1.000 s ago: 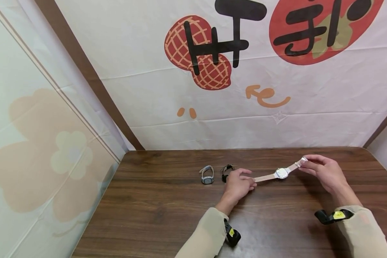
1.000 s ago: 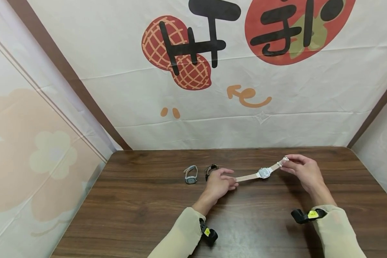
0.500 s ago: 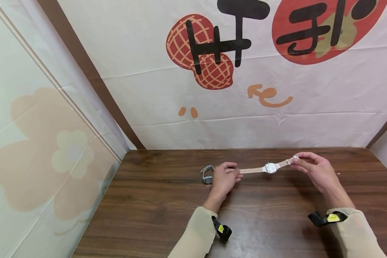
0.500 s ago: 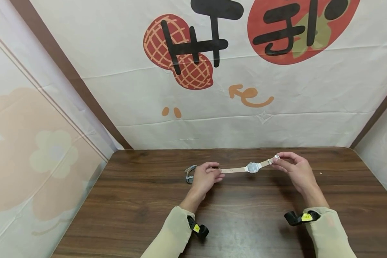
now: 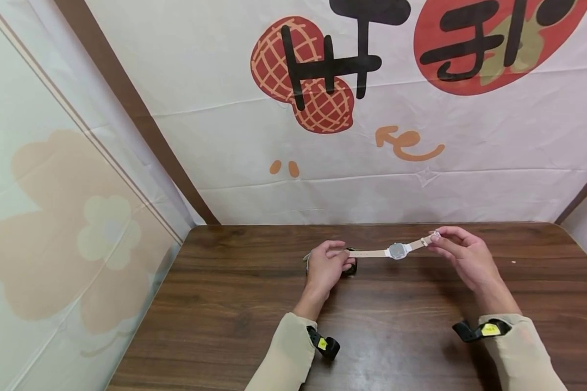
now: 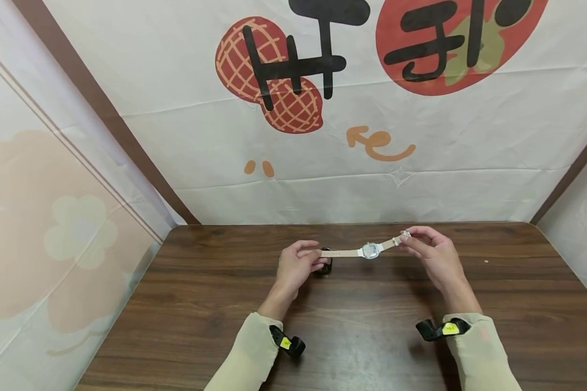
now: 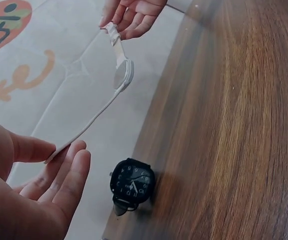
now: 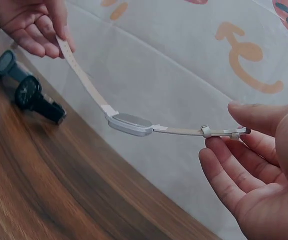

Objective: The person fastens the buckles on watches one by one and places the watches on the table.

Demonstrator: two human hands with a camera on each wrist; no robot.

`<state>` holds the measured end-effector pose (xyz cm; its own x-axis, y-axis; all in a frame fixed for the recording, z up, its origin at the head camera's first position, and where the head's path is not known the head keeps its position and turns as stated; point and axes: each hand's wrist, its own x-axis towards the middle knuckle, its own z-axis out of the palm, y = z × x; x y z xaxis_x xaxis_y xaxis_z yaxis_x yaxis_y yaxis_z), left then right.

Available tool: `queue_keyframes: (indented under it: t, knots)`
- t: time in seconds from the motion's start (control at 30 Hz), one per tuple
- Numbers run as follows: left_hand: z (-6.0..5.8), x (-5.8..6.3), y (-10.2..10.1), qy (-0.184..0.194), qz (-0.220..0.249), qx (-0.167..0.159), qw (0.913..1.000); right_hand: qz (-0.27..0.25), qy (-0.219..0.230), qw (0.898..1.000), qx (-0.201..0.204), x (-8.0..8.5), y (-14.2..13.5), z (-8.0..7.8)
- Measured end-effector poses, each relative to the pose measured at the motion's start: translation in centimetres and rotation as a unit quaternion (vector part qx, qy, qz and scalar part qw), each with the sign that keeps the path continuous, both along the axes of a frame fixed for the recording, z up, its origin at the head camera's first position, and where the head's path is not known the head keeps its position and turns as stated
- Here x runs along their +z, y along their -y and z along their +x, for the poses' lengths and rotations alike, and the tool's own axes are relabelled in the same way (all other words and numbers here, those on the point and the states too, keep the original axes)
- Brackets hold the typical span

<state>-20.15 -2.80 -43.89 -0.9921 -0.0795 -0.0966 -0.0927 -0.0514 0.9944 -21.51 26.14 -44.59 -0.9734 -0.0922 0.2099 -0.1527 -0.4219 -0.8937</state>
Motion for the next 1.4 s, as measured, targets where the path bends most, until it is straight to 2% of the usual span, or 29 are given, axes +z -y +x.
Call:
queue_keyframes:
  t: [0.27,0.43,0.8,1.03,1.4]
  knots:
    - [-0.2,0.0,1.3,0.007,0.023,0.006,0.9997,-0.011,0.001,1.000,-0.002,0.0,1.2,0.1]
    - [-0.5,-0.2,2.0,0.017,0.031,0.015,0.9993,-0.022,-0.014,1.000,0.004,-0.3,1.8,0.2]
    - [-0.6,-0.8,2.9,0.010,0.053,0.023,0.9982,-0.026,-0.023,0.999,0.011,-0.6,2.8,0.3]
    - [-1.1,-1.0,3.2,0.008,0.041,0.025,0.9988,-0.023,-0.025,0.999,0.015,-0.8,3.2,0.2]
    - [-1.9,-1.0,3.0,-0.007,0.060,0.020,0.9980,-0.023,-0.006,1.000,0.008,-1.3,3.5,-0.2]
